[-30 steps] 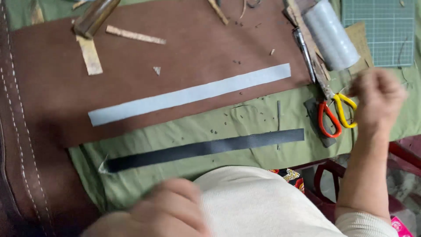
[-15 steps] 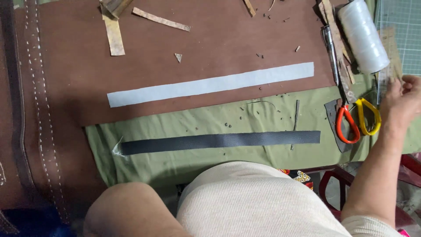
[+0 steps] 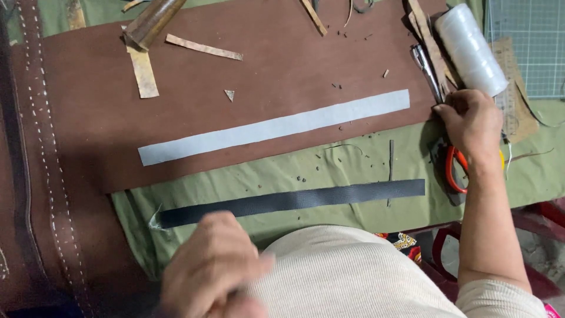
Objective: Trimming a white strip with scissors, measuring leather with a ruler, and cutting leather strips using a knife on a workshop table.
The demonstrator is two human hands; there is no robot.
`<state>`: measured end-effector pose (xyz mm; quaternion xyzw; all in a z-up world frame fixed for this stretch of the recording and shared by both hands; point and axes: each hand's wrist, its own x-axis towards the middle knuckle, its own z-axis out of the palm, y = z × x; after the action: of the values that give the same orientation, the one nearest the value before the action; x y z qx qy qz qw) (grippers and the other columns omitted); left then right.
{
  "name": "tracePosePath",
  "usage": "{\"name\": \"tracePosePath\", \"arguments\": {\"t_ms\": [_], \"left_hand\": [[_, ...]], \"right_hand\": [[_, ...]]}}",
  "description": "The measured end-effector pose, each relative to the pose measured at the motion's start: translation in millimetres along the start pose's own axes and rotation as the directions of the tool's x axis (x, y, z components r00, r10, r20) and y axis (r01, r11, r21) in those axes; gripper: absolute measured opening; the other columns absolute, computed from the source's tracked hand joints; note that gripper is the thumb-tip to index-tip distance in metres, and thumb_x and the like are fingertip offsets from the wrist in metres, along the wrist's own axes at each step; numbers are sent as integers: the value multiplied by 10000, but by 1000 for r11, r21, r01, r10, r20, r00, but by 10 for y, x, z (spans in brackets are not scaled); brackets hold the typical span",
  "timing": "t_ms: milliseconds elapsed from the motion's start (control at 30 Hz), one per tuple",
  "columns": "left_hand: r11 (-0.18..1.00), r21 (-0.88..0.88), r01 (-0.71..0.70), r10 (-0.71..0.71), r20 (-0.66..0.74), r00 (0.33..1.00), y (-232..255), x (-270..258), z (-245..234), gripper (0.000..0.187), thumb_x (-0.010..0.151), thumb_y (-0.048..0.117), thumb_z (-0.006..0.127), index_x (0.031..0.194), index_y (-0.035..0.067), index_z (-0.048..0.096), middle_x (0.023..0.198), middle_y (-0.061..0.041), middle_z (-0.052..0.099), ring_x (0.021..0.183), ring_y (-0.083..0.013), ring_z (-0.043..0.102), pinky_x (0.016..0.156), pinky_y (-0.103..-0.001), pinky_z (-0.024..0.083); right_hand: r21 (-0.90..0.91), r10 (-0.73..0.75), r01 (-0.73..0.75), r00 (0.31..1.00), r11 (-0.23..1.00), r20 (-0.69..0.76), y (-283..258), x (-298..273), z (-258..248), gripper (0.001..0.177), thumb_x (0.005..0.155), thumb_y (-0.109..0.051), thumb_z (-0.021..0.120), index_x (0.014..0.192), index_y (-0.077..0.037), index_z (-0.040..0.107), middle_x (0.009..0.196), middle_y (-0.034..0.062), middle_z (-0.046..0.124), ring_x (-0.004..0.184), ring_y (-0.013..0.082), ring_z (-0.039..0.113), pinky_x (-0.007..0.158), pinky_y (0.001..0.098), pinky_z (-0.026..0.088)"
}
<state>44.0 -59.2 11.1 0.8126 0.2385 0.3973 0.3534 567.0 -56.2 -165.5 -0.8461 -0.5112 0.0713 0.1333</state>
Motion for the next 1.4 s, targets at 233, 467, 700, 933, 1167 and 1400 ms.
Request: {"name": "tracePosePath", "arguments": {"t_ms": [233, 467, 700, 933, 1167, 1400], "left_hand": [[939, 332, 89, -161, 196, 967, -830, 200, 368, 295, 913, 261, 789, 1150, 102, 714, 939, -10, 673, 811, -235, 621, 873, -408, 494], [945, 302, 125, -209, 264, 942, -1013, 186, 692, 403, 852, 196, 831, 1219, 106, 693, 1022, -15, 701, 913, -227, 670, 907, -438, 496], [919, 305, 250, -341, 296, 892, -1082, -63, 709, 383, 891, 238, 795, 1241, 140, 676, 964, -13, 641, 902, -234, 654, 925, -425, 483], [930, 288, 230, -327, 355, 876, -1156, -97, 799, 421, 878, 232, 800, 1263, 129, 664, 1000, -32, 650, 932, -261, 661, 912, -448, 485], [951, 235, 203, -269, 300, 915, -1086, -8, 721, 375, 885, 193, 802, 1228, 103, 680, 982, -17, 654, 902, -224, 662, 915, -424, 497], [982, 144, -119, 113, 50, 992, -686, 382, 577, 182, 967, 126, 719, 1144, 87, 701, 1076, -56, 695, 1010, -256, 700, 964, -416, 493]], "right_hand": [[136, 36, -29, 998, 990, -46, 82, -117, -42, 161, 1073, -140, 738, 1164, -11, 769, 1174, 205, 678, 949, 340, 658, 870, 421, 516], [6, -308, 323, 906, 946, -291, -94, 404, 64, 171, 1063, -24, 702, 1207, -9, 792, 1047, 218, 693, 846, 377, 673, 757, 437, 505], [25, -142, 142, 990, 990, 6, -381, 820, 172, 282, 974, -114, 778, 1227, 9, 750, 1019, 190, 729, 863, 357, 659, 726, 455, 505], [230, 159, -194, 974, 954, 162, -626, 797, -42, 213, 1017, -144, 776, 1180, -9, 750, 1058, 167, 754, 824, 233, 694, 698, 326, 602], [88, -233, 336, 795, 938, -560, -147, 737, 300, 96, 1030, 99, 612, 1066, 41, 679, 1049, 210, 633, 892, 345, 695, 711, 421, 564], [389, -305, 598, 744, 701, -594, -1031, -204, -344, 157, 1182, 30, 422, 1297, 114, 489, 1128, 287, 592, 861, 358, 612, 739, 439, 525]]}}
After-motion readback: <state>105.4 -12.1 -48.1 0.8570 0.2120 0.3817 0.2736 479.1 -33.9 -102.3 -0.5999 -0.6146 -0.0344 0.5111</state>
